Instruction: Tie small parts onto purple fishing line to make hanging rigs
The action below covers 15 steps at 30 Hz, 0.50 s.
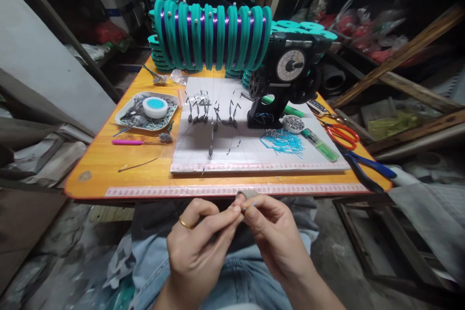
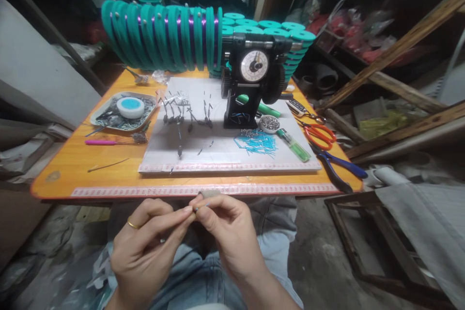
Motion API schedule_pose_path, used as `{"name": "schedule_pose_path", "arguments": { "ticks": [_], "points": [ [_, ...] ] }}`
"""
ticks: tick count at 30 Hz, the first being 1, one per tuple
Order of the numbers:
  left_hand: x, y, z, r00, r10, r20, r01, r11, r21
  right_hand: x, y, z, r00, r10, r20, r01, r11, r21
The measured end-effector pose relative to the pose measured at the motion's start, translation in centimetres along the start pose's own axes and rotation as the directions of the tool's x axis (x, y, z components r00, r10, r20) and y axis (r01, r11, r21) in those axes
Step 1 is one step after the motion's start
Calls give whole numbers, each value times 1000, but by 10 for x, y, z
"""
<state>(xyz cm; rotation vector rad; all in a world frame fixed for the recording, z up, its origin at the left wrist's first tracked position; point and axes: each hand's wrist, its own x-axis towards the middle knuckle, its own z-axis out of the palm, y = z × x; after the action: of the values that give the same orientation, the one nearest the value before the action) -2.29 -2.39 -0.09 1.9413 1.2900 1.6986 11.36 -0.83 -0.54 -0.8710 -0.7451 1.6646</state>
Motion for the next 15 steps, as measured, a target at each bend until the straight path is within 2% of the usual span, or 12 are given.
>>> {"name": "schedule_pose_path", "arguments": {
  "ticks": [3,11,15],
  "points": [
    [1,-5,-1,998,59,39,-60,998,18,2,-2,-6,999,-21,41,24,998,-55],
    [2,-14,-2,990,100,96,-106,993,57,4,-6,-12,990,-132,54,142,957,-251],
    [4,-12,-2,993,78,87,-81,996,24,5,-7,-11,994,-99,50,107,973,-203]
  ]
}}
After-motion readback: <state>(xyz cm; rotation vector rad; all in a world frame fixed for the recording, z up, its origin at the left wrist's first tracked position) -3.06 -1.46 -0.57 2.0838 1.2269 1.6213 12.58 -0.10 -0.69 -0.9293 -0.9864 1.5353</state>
